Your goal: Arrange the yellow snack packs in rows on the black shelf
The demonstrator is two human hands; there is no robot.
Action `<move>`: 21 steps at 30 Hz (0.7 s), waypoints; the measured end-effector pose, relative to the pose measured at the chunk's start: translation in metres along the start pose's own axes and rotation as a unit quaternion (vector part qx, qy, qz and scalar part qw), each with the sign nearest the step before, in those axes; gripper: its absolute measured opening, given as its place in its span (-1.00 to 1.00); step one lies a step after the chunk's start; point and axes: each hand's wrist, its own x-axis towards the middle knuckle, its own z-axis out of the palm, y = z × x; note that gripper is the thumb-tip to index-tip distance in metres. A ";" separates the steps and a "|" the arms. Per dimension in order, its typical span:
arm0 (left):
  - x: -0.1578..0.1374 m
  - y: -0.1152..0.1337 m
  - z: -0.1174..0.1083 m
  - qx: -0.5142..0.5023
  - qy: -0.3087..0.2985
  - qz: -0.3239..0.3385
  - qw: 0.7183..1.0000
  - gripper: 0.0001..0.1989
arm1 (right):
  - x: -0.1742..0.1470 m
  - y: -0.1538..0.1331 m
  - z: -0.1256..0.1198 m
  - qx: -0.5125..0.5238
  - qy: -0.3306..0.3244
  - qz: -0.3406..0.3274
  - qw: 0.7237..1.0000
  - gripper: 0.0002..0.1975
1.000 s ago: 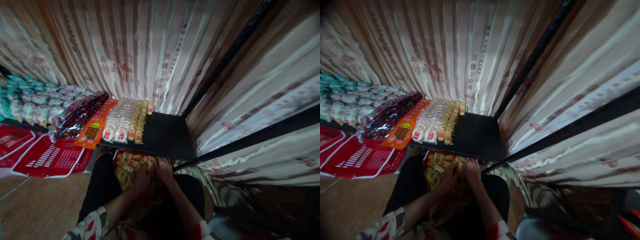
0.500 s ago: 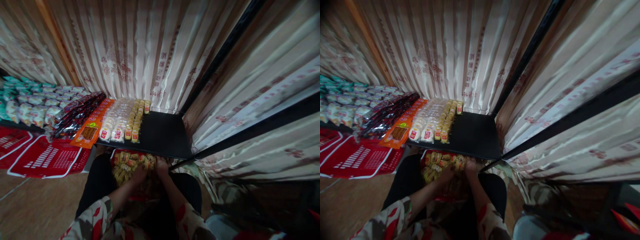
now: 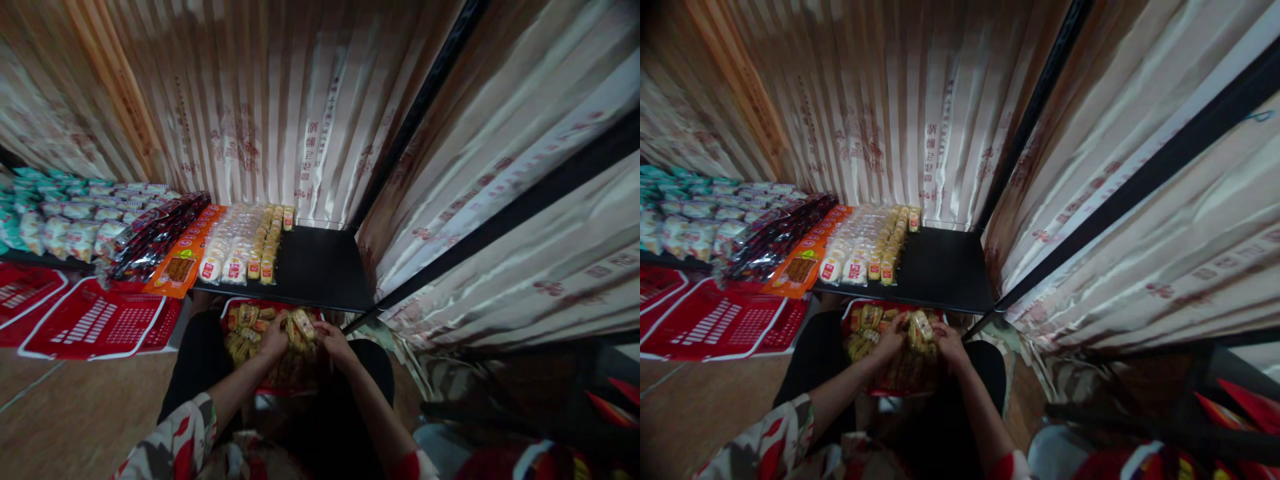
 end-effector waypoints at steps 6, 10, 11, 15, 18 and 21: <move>-0.019 0.029 -0.005 0.042 -0.011 0.114 0.992 -0.54 | -0.027 -0.016 -0.001 0.094 -0.031 0.041 0.994 -0.76; -0.024 0.048 -0.012 0.013 -0.049 0.115 0.992 -0.59 | -0.036 -0.027 -0.004 0.156 -0.046 0.079 0.984 -0.79; -0.024 0.052 -0.014 0.007 -0.063 0.110 0.992 -0.61 | -0.037 -0.029 -0.006 0.177 -0.057 0.085 0.979 -0.79; -0.022 0.072 -0.026 0.005 -0.126 0.119 0.985 -0.69 | -0.041 -0.035 -0.010 0.284 -0.086 0.110 0.948 -0.77; -0.022 0.085 -0.031 -0.019 -0.155 0.106 0.982 -0.77 | -0.041 -0.035 -0.011 0.352 -0.086 0.119 0.924 -0.75; -0.024 0.094 -0.030 -0.056 -0.139 0.067 0.987 -0.84 | -0.040 -0.036 -0.011 0.388 -0.089 0.117 0.910 -0.82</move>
